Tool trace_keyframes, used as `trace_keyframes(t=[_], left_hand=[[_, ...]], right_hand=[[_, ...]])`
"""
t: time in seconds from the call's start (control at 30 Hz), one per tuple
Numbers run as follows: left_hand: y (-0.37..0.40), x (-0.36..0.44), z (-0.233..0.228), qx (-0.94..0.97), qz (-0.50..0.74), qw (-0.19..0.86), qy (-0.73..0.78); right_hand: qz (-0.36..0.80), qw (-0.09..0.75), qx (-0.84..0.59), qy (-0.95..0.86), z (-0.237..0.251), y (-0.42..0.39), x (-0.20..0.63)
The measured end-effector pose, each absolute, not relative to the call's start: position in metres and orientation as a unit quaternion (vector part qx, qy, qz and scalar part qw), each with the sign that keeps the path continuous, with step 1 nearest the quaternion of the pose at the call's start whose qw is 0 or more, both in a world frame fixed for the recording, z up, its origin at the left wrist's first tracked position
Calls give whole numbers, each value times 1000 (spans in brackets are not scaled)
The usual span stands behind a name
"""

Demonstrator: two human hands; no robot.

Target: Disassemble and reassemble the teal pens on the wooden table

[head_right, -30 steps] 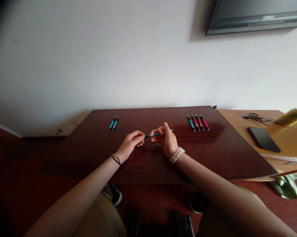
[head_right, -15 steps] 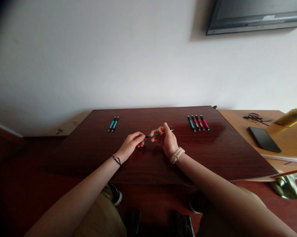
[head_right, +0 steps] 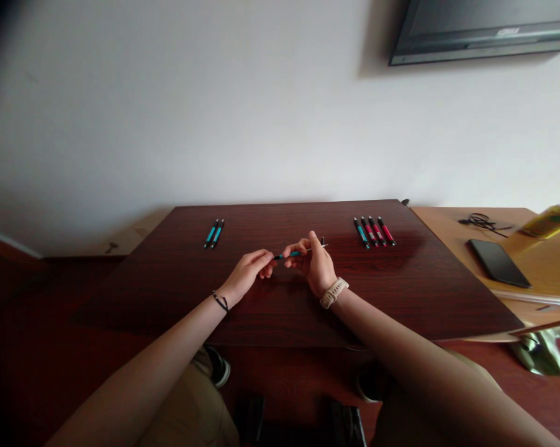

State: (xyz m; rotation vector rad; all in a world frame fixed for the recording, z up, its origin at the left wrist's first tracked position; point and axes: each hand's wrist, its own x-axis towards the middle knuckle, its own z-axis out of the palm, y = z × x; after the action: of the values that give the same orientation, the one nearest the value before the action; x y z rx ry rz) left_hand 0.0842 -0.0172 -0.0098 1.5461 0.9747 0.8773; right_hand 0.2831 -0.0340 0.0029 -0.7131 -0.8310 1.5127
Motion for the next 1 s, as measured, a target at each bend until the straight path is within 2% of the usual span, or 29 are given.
trace_keyframes(t=[1.0], left_hand=[[-17, 84, -12, 635, 377, 534, 413]], right_hand=[[650, 597, -303, -360, 2, -34, 283]])
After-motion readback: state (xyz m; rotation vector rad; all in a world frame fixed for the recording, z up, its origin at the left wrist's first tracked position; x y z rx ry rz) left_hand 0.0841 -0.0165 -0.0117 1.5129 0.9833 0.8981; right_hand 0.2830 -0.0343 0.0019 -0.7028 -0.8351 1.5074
